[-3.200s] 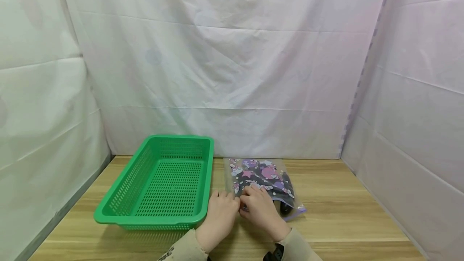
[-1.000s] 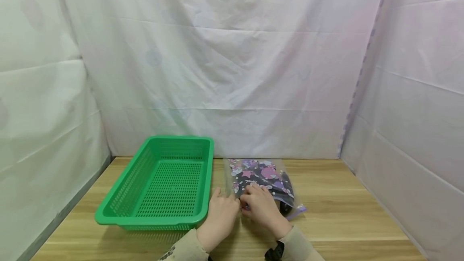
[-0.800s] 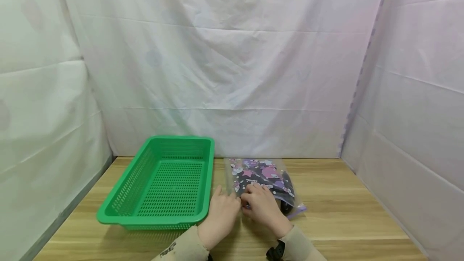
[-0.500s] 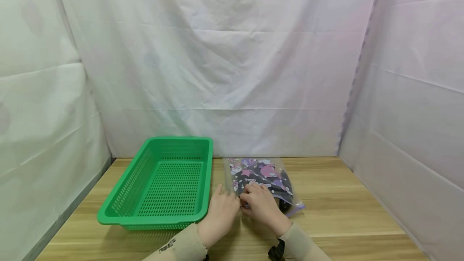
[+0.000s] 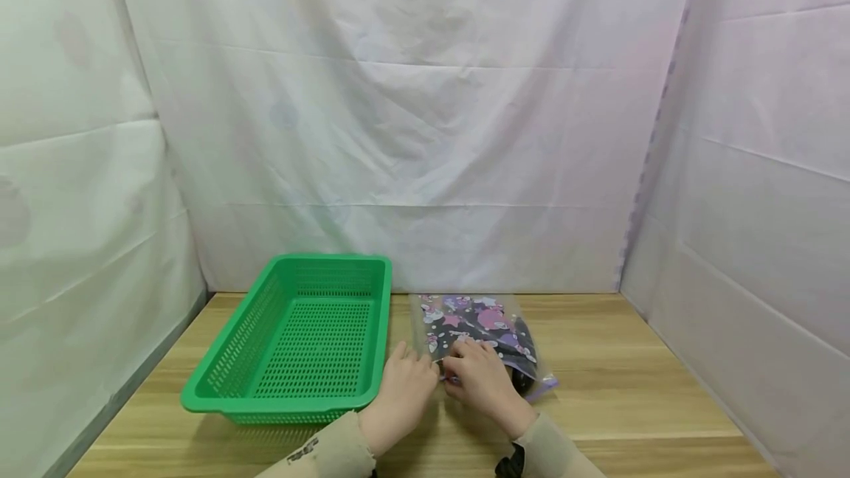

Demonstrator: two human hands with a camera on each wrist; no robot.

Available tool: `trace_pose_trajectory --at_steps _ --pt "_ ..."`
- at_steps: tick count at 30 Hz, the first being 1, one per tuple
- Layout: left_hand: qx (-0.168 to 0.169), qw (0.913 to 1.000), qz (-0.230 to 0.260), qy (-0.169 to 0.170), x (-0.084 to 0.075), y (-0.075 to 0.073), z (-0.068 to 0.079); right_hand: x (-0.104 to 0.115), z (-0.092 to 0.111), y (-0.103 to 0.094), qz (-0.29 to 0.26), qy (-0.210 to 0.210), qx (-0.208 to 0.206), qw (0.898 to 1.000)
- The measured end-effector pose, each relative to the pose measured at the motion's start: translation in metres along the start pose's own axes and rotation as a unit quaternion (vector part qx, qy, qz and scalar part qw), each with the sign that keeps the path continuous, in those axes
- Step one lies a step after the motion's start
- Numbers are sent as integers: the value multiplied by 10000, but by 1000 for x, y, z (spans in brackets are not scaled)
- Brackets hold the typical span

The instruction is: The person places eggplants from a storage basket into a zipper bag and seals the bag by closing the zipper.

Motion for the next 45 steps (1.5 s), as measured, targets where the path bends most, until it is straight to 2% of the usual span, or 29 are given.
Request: trace_pose_trajectory --at_steps 9,20,45 --pt "36 10000 10 10 1 -2 -1 -4 2 -2 -1 41 -13 10000" --pt "491 9988 -53 -43 3 -3 -2 -4 1 -8 83 5 -12 10000" --pt "313 9994 -124 -47 1 -4 0 -9 7 -8 102 40 -8 9999"
Point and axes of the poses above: each hand's wrist, its own z-axis away from the middle knuckle, its own y-axis out of the palm, x = y × z, the point moved 6 cm from there along -z, towards the middle knuckle, and after that the axes turned 12 degrees about -z, right-handed, at the moved point
